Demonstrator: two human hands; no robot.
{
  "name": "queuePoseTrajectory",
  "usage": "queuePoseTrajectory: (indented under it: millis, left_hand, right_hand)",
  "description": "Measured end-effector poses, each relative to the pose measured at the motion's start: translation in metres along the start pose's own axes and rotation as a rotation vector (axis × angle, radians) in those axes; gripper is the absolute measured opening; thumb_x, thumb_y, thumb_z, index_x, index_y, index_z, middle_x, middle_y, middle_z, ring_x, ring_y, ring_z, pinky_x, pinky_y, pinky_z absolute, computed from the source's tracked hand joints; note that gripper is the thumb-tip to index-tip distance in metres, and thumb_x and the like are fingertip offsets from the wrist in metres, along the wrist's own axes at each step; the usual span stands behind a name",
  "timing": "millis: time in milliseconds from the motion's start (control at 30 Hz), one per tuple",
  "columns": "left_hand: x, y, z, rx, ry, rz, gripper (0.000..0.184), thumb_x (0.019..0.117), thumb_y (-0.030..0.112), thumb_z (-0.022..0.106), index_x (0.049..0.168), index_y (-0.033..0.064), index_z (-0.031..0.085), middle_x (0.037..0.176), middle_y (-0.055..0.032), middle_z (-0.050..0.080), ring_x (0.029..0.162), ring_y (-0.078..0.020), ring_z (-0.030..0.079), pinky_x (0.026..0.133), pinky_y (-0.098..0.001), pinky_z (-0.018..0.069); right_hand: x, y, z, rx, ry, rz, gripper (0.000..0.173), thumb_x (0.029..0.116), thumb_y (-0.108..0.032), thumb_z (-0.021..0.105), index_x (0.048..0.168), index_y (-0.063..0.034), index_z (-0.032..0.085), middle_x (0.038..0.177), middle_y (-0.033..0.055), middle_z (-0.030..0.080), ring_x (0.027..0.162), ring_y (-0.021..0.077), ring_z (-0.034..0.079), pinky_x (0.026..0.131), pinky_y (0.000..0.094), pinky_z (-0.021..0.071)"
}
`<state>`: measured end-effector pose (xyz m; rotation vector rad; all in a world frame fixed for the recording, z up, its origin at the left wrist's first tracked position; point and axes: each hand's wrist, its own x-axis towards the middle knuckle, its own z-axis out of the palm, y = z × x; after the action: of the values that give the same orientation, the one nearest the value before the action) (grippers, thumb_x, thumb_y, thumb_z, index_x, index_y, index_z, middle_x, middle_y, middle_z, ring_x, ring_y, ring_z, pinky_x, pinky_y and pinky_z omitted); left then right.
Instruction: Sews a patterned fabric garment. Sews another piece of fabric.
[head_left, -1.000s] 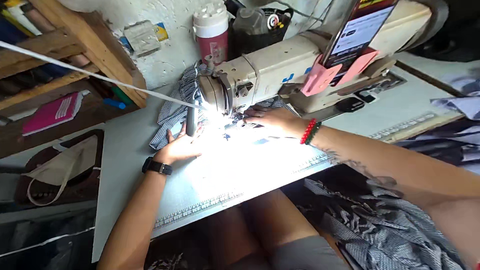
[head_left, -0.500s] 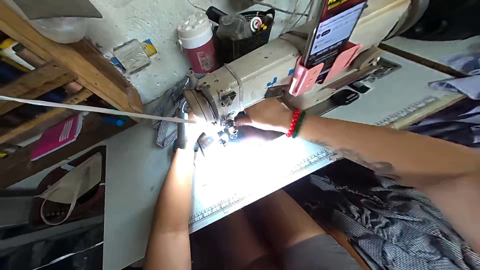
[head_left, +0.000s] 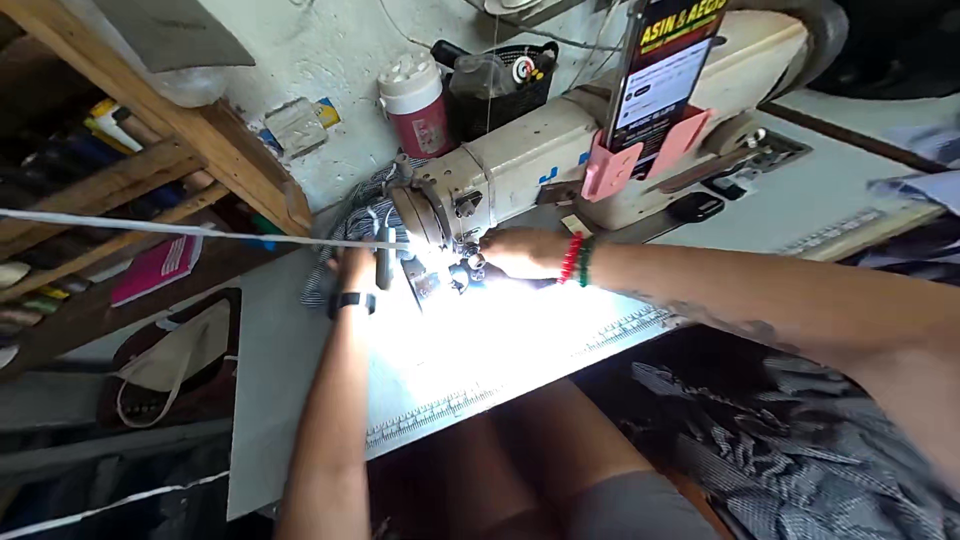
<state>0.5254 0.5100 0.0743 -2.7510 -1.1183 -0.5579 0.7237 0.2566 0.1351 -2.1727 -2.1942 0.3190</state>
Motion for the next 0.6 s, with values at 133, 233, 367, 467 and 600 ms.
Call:
queuePoseTrajectory:
  millis: [133, 233, 367, 467, 600]
  left_hand:
    - [-0.109, -0.011, -0.124, -0.004, -0.636, 0.125, 0.024, 0.0949, 0.017, 0.066, 0.115, 0.0065, 0.074, 0.112, -0.0222, 0.072, 0.118, -0.0481, 0.059, 0.105, -0.0734, 0.0335]
    - [-0.22, 0.013, -0.182, -0.111, -0.863, 0.481, 0.012, 0.0821, 0.012, 0.079, 0.088, 0.0029, 0.074, 0.085, -0.0193, 0.072, 0.088, -0.0432, 0.07, 0.083, -0.0676, 0.0509]
    - [-0.271, 0.026, -0.222, -0.477, -1.069, 0.47, 0.027, 0.0978, 0.032, 0.069, 0.094, 0.0063, 0.076, 0.082, -0.011, 0.072, 0.079, -0.0276, 0.071, 0.073, -0.0532, 0.0581]
    - [-0.263, 0.007, -0.206, -0.49, -0.496, 0.082, 0.031, 0.1044, 0.027, 0.056, 0.116, 0.0018, 0.072, 0.114, -0.0158, 0.071, 0.107, -0.0248, 0.069, 0.097, -0.0421, 0.0556]
    - [-0.248, -0.034, -0.135, -0.426, -0.202, -0.21, 0.044, 0.1068, 0.023, 0.05, 0.14, -0.0049, 0.057, 0.148, -0.026, 0.051, 0.138, -0.0376, 0.05, 0.116, -0.0505, 0.0403]
  right_hand:
    - [-0.05, -0.023, 0.028, 0.153, 0.204, -0.076, 0.027, 0.0936, -0.011, 0.068, 0.12, -0.0044, 0.068, 0.11, 0.0167, 0.07, 0.102, 0.0336, 0.069, 0.088, 0.0535, 0.056]
    - [-0.033, -0.078, 0.036, 0.114, 0.464, -0.382, 0.024, 0.0976, -0.026, 0.063, 0.097, -0.0043, 0.071, 0.088, 0.0121, 0.071, 0.087, 0.0289, 0.071, 0.079, 0.0477, 0.0574]
    - [0.032, -0.144, 0.027, 0.188, 0.454, -0.401, 0.015, 0.0985, -0.015, 0.059, 0.104, -0.0057, 0.07, 0.099, 0.0132, 0.069, 0.092, 0.0306, 0.069, 0.077, 0.0495, 0.0571]
    - [0.077, -0.172, 0.056, 0.282, 0.391, -0.389, 0.031, 0.0954, -0.003, 0.06, 0.124, -0.0082, 0.071, 0.144, 0.0154, 0.06, 0.122, 0.0393, 0.062, 0.099, 0.0582, 0.0501]
    - [0.019, -0.206, 0.071, 0.218, 0.141, -0.277, 0.04, 0.0982, 0.001, 0.054, 0.138, -0.0031, 0.061, 0.14, 0.0276, 0.058, 0.125, 0.0498, 0.056, 0.098, 0.0629, 0.0494]
